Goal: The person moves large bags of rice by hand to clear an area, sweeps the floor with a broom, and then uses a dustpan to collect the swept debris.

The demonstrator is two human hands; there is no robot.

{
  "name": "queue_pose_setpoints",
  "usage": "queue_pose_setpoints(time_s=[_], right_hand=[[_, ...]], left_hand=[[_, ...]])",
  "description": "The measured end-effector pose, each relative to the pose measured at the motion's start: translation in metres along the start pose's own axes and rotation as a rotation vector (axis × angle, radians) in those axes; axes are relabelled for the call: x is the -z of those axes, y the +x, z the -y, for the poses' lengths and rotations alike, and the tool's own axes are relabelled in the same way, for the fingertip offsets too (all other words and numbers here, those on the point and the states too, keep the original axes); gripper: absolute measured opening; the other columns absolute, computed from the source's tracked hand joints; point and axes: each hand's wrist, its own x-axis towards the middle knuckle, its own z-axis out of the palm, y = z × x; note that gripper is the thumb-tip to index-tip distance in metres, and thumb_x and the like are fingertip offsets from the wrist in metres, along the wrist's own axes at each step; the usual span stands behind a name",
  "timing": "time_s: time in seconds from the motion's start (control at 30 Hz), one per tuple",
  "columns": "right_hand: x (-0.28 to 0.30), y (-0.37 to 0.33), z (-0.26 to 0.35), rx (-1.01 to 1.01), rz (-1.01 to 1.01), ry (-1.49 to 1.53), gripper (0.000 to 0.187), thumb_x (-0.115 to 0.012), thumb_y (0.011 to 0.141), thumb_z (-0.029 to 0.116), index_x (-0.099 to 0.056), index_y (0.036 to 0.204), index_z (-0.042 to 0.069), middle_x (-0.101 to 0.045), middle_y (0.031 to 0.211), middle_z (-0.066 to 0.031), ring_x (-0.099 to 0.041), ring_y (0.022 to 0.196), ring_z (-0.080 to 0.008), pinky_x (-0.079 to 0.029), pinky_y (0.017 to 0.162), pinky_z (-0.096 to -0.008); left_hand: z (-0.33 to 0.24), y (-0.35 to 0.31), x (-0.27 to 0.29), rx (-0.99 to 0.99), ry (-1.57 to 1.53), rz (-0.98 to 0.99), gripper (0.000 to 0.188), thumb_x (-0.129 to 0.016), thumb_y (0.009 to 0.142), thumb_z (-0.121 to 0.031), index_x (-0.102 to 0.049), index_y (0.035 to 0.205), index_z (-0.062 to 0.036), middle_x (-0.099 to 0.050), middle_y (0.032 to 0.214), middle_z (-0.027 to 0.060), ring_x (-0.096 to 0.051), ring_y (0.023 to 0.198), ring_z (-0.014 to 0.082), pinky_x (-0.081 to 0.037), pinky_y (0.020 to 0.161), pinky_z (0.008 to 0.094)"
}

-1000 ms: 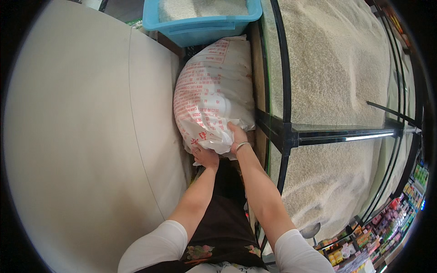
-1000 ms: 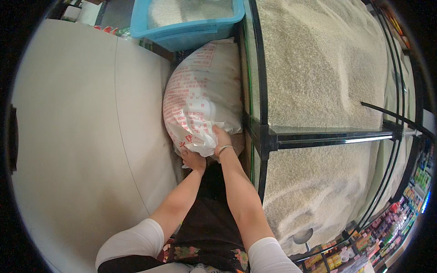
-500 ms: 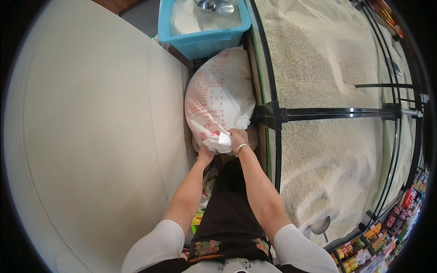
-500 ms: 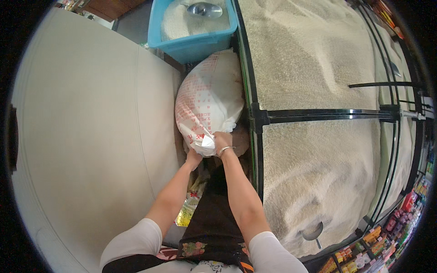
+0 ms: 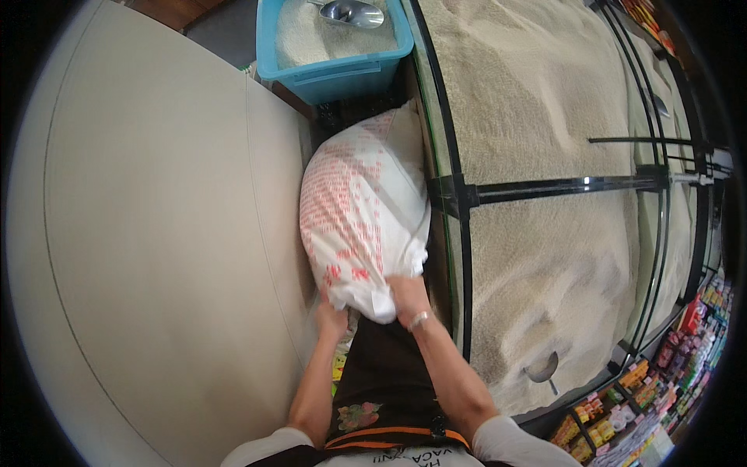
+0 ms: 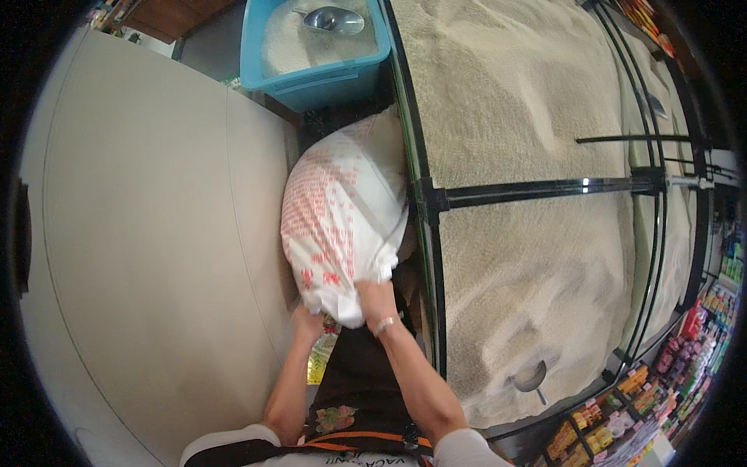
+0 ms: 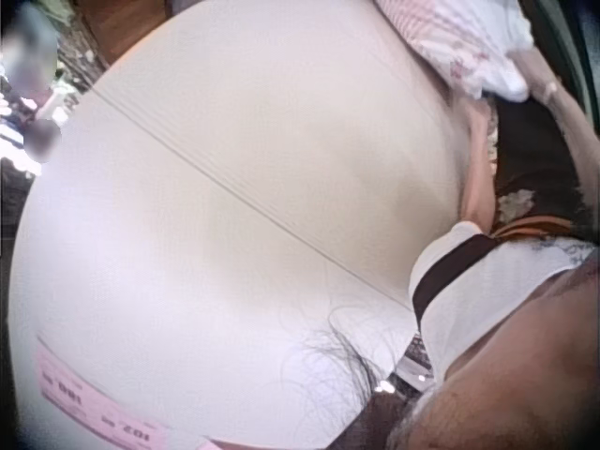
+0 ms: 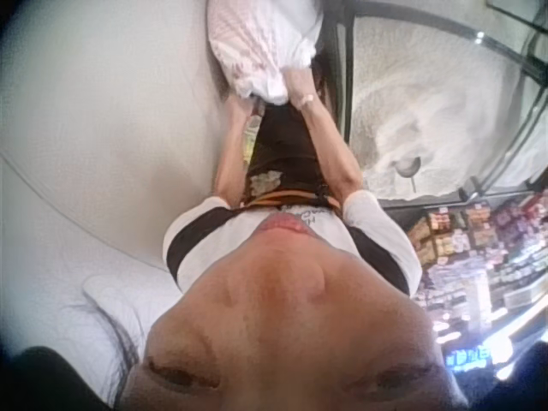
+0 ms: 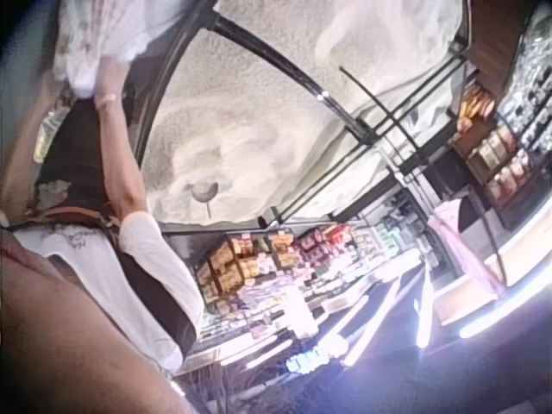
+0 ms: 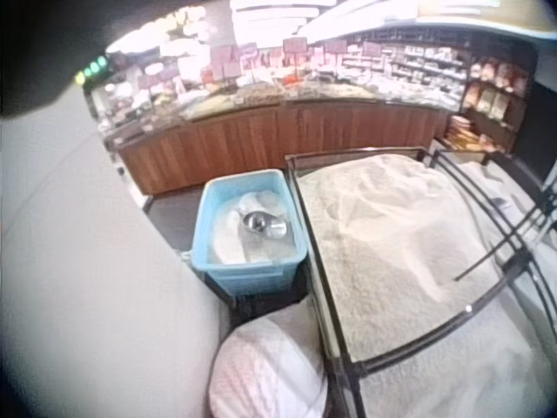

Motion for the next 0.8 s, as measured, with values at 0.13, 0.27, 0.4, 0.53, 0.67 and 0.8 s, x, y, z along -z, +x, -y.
queue_pose_setpoints(time_s=[0.13,0.27,0.4,0.53,0.67,0.8], right_hand=[[0.014,-0.059,-0.004,-0.086,0.035,0.273,0.032,-0.054,0.073,0.001,-0.053,0.104,-0.009,-0.061,0.093,-0.0131,-0.060,0.081,-0.0212,-0.048,0.069,-0.0315],[0.020,-0.091,0.004,-0.118,0.059,0.340,0.039,-0.053,0.075,-0.001,-0.047,0.113,-0.008,-0.059,0.102,-0.0133,-0.058,0.089,-0.0217,-0.047,0.074,-0.0315],[0.038,-0.090,-0.003,-0.371,-0.007,0.277,0.029,-0.054,0.075,-0.001,-0.054,0.104,-0.009,-0.062,0.090,-0.0141,-0.061,0.076,-0.0222,-0.049,0.066,-0.0313],[0.067,-0.061,-0.027,-0.471,-0.022,0.262,0.015,-0.052,0.077,-0.001,-0.063,0.080,-0.010,-0.064,0.079,-0.0134,-0.061,0.068,-0.0180,-0.047,0.060,-0.0306],[0.084,-0.049,-0.035,-0.427,0.047,0.295,0.021,-0.053,0.074,-0.002,-0.058,0.092,-0.012,-0.063,0.083,-0.0163,-0.062,0.070,-0.0242,-0.049,0.059,-0.0342],[0.067,-0.052,-0.007,-0.413,0.022,0.306,0.025,-0.052,0.074,-0.003,-0.055,0.097,-0.013,-0.062,0.088,-0.0178,-0.062,0.071,-0.0252,-0.049,0.060,-0.0352]], left_hand=[[0.014,-0.067,0.022,-0.115,-0.079,0.023,0.026,-0.054,0.067,-0.001,-0.062,0.092,0.0012,-0.063,0.078,0.0210,-0.062,0.080,0.0330,-0.048,0.068,0.0384],[-0.031,-0.113,0.064,-0.052,-0.095,0.053,0.027,-0.054,0.063,-0.002,-0.063,0.089,-0.0029,-0.062,0.077,0.0200,-0.060,0.077,0.0385,-0.048,0.068,0.0398],[-0.046,-0.133,0.078,0.084,0.111,0.141,0.024,-0.055,0.062,-0.004,-0.063,0.085,-0.0028,-0.061,0.076,0.0220,-0.059,0.077,0.0391,-0.047,0.068,0.0401],[-0.042,-0.115,0.061,0.120,0.125,0.153,0.018,-0.057,0.061,-0.008,-0.059,0.075,0.0029,-0.058,0.071,0.0254,-0.058,0.073,0.0407,-0.046,0.067,0.0437],[-0.041,-0.109,0.045,0.103,0.132,0.176,0.022,-0.058,0.061,-0.009,-0.058,0.078,0.0044,-0.058,0.073,0.0269,-0.058,0.075,0.0421,-0.046,0.070,0.0442],[-0.031,-0.112,0.044,0.087,0.069,0.109,0.027,-0.059,0.060,-0.009,-0.058,0.083,0.0043,-0.058,0.074,0.0271,-0.058,0.076,0.0423,-0.047,0.070,0.0435]])
